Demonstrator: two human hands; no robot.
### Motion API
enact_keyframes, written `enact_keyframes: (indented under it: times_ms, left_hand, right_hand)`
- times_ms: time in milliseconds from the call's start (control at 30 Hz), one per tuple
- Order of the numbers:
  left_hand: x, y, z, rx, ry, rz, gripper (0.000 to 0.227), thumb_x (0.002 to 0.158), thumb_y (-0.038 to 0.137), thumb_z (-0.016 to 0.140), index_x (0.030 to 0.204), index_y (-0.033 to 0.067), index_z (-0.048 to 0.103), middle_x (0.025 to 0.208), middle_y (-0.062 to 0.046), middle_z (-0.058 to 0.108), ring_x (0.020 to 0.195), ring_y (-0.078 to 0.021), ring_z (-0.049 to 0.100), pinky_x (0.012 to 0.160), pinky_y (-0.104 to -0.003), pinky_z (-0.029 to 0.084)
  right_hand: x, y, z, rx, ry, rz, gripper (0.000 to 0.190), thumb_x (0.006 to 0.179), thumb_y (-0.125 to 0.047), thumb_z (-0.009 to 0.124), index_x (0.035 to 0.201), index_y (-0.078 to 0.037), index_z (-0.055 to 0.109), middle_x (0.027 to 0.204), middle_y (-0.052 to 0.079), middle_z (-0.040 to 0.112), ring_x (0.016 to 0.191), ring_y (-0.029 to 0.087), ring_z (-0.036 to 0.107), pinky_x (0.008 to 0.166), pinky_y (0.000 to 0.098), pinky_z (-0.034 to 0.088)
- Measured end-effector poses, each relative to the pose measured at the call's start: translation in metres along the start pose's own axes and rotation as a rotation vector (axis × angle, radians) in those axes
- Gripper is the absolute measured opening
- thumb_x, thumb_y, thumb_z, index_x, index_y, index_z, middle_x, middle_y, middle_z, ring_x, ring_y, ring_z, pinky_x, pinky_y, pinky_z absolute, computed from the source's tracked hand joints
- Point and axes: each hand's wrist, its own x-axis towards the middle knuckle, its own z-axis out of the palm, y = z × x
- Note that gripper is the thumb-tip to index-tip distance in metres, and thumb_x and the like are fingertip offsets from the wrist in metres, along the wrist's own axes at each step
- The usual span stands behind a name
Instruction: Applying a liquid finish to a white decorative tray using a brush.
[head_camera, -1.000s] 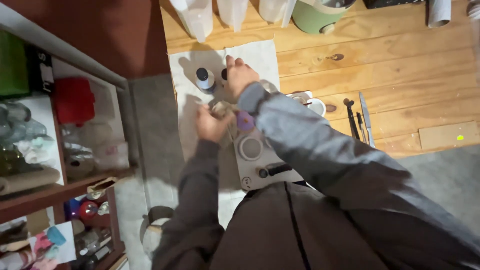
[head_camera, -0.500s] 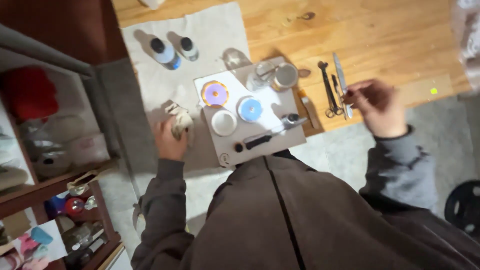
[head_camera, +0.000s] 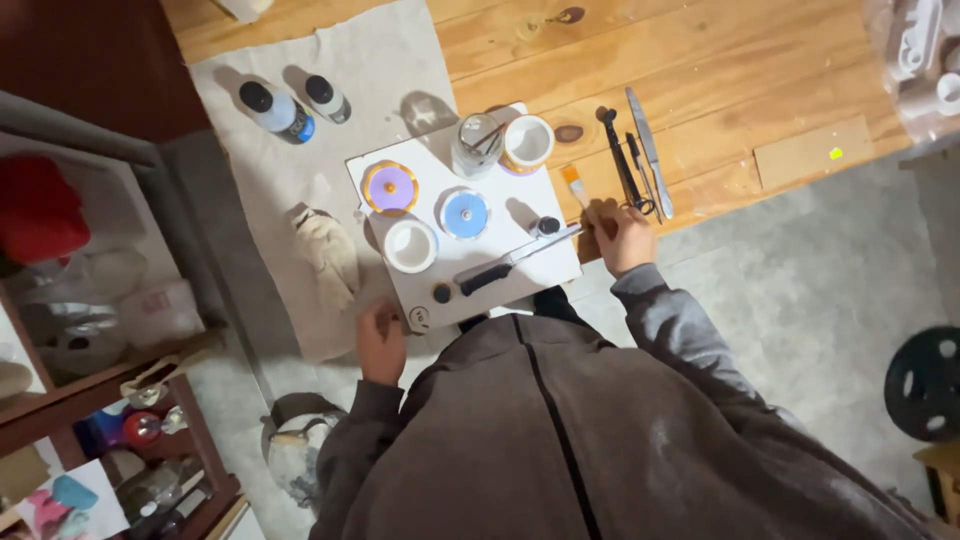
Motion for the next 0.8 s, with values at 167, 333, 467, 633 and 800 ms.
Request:
enact_keyframes:
  times_ms: [167, 333, 467, 633, 800]
  left_hand:
    - [0.017, -0.011, 0.014, -0.626, -0.054, -0.385, 0.028, 0.095, 0.004, 0.057, 0.121, -0.0036, 0.065, 0.111, -0.011, 0.07, 0.098, -0.0204, 0.069, 0.085, -0.033, 0.057]
    - [0.038, 0.001, 0.014, -0.805, -0.126, -0.664, 0.033, 0.093, 0.012, 0.051, 0.119, 0.0, 0.067, 0.101, -0.009, 0.072, 0.086, -0.021, 0.069, 0.072, -0.035, 0.056]
    - [0.049, -0.009, 0.025, -0.812, -0.113, -0.828, 0.03, 0.101, 0.022, 0.054, 0.114, 0.0, 0.069, 0.097, -0.008, 0.071, 0.083, -0.0189, 0.067, 0.069, -0.031, 0.051]
    - [0.052, -0.044, 0.048, -0.866, -0.056, -0.878, 0.03, 0.097, 0.021, 0.051, 0.106, -0.0007, 0.07, 0.095, -0.009, 0.074, 0.082, -0.0216, 0.07, 0.07, -0.034, 0.054]
    - [0.05, -0.017, 0.069, -0.502, 0.13, -0.546, 0.037, 0.098, 0.02, 0.049, 0.1, -0.0079, 0.074, 0.093, -0.017, 0.075, 0.083, -0.0275, 0.069, 0.073, -0.039, 0.053]
  right_hand:
    - [-0.01, -0.011, -0.016, -0.14, 0.192, -0.01, 0.025, 0.081, -0.017, 0.083, 0.094, 0.001, 0.07, 0.094, 0.022, 0.069, 0.084, 0.043, 0.067, 0.071, 0.0478, 0.054]
    - [-0.057, 0.011, 0.021, 0.123, -0.009, 0.089, 0.014, 0.091, -0.015, 0.074, 0.095, -0.002, 0.071, 0.084, 0.017, 0.073, 0.076, 0.034, 0.073, 0.07, 0.0413, 0.058]
    - [-0.058, 0.008, 0.025, 0.311, -0.208, 0.388, 0.019, 0.092, -0.016, 0.072, 0.099, 0.001, 0.072, 0.082, 0.015, 0.077, 0.07, 0.023, 0.077, 0.063, 0.0349, 0.06]
    - [-0.052, 0.011, 0.03, 0.586, -0.344, 0.492, 0.019, 0.091, -0.012, 0.073, 0.101, 0.004, 0.071, 0.087, 0.013, 0.076, 0.073, 0.021, 0.076, 0.062, 0.0326, 0.062]
    - [-0.057, 0.051, 0.053, 1.08, -0.557, 0.554, 0.026, 0.093, -0.003, 0.069, 0.117, 0.003, 0.064, 0.108, 0.01, 0.074, 0.097, 0.017, 0.074, 0.08, 0.0344, 0.066]
